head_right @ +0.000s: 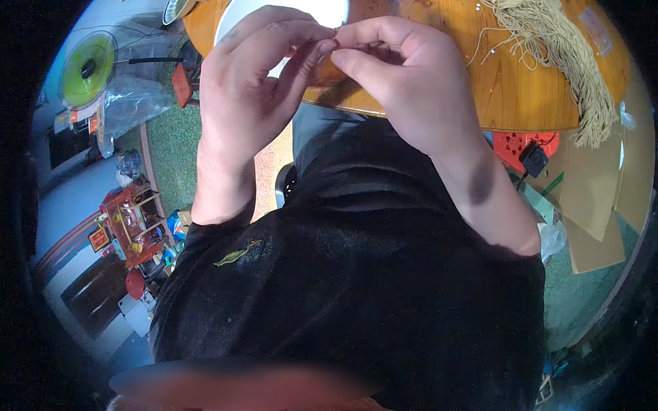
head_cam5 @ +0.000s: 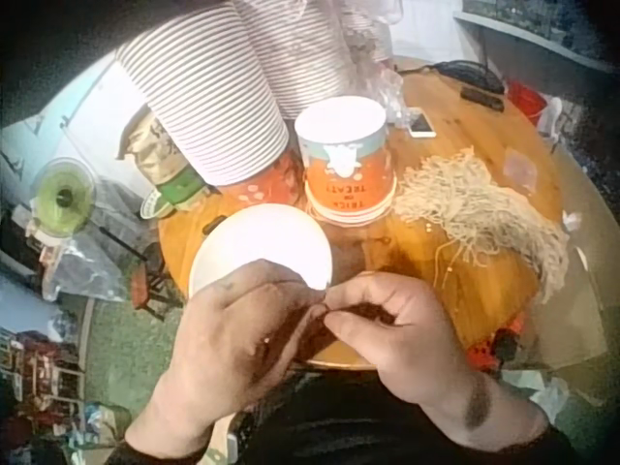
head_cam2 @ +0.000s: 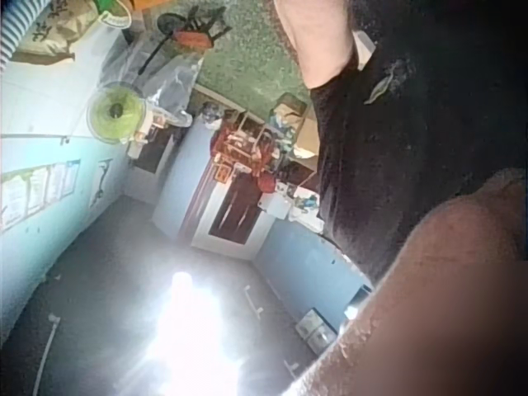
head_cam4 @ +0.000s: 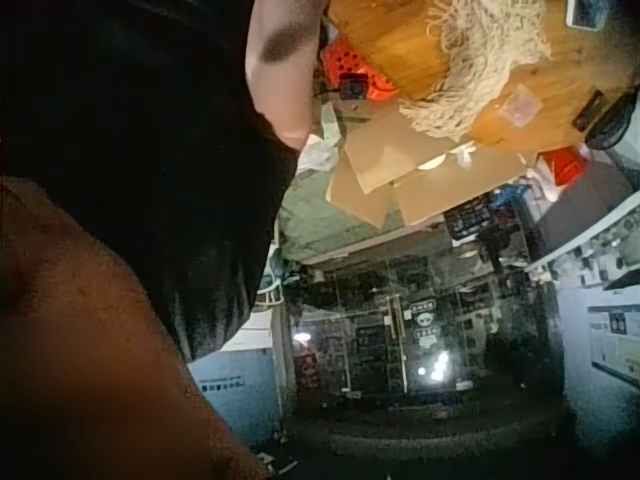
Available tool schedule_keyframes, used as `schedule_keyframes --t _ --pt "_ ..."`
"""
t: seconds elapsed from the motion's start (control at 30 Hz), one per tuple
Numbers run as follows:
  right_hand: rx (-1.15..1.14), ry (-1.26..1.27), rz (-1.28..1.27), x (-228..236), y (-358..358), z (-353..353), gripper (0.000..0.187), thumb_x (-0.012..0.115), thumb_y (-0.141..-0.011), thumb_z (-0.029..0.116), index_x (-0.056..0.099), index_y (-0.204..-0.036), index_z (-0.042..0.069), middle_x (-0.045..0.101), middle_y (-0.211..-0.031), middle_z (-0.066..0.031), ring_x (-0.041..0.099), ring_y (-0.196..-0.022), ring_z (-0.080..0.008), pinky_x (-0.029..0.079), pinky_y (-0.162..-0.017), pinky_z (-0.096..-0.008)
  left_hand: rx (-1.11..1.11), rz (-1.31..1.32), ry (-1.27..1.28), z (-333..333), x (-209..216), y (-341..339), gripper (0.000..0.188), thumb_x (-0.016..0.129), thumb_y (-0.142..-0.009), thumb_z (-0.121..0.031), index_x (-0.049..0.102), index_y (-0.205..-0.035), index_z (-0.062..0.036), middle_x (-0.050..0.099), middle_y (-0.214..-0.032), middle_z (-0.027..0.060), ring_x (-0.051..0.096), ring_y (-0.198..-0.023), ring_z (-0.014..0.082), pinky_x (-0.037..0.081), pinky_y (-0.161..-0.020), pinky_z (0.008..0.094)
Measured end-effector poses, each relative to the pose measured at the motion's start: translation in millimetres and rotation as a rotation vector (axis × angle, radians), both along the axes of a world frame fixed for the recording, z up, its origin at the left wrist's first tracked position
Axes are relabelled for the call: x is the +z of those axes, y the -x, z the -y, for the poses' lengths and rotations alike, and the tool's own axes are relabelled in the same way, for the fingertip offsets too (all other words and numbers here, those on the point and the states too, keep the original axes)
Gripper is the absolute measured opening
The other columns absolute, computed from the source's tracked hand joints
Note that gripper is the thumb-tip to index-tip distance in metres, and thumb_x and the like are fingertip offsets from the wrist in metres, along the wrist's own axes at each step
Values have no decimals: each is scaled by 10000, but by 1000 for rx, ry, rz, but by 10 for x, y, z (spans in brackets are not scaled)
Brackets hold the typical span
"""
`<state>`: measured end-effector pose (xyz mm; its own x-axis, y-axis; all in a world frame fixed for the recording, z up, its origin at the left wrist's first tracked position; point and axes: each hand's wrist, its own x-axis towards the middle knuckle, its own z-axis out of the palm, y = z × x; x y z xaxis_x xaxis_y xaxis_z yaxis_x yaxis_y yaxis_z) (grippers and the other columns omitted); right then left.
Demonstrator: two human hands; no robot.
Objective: Handling and stretching thin rubber bands while sitting at a table with paper containers.
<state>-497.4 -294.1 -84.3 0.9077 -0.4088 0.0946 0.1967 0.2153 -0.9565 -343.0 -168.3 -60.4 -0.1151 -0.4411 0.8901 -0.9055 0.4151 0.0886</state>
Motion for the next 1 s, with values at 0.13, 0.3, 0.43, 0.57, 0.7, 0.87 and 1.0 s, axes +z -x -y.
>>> schedule_keyframes --t 0.13,0.3,0.43,0.57,0.7,0.87,1.0 --pt "-13 86 -2 -11 0 -11 135 766 -998 64 773 -1101 -24 797 -997 -59 735 -930 -93 570 -808 -236 -55 -44 -48 16 59 14 139 776 -884 8 692 -994 -1 693 -947 164 712 -845 375 580 -724 431" --pt "-35 157 45 -124 -25 3 109 754 -1019 95 781 -1080 8 786 -945 -31 724 -892 -78 565 -800 -231 427 -528 -799 -200 672 439 95 740 -907 32 681 -976 8 675 -923 156 691 -827 333 549 -728 387" --pt "-36 155 28 -114 -16 12 120 749 -1024 103 773 -1084 2 780 -949 -29 715 -876 -73 565 -808 -229 418 -717 -804 -209 688 416 56 717 -935 39 673 -955 10 645 -878 116 645 -769 230 505 -688 329" --pt "-57 154 104 -128 -4 30 135 719 -1019 35 732 -1148 -6 763 -1042 -47 710 -973 -99 563 -894 -249 464 -683 -804 -199 705 421 57 721 -948 29 669 -957 9 625 -858 95 619 -759 183 490 -679 309" --pt "-242 142 224 -166 -48 -107 235 711 -990 -74 679 -1217 -21 745 -1142 -69 696 -1093 -113 562 -967 -271 43 -643 -470 -109 176 108 55 713 -981 11 661 -962 11 641 -876 77 615 -776 139 495 -695 287" --pt "-283 287 68 -397 -86 -72 174 815 -934 25 759 -1097 0 797 -972 -83 761 -910 -131 600 -794 -266 -423 -575 -152 -71 155 109 51 694 -1015 6 655 -984 17 665 -910 62 625 -803 105 507 -721 261" --pt "-161 279 24 -417 -73 -66 170 821 -929 36 747 -1074 -14 806 -946 -94 770 -860 -131 598 -728 -268 310 -997 -819 -255 667 396 26 664 -1050 9 644 -1035 17 670 -930 33 636 -823 88 514 -732 253"
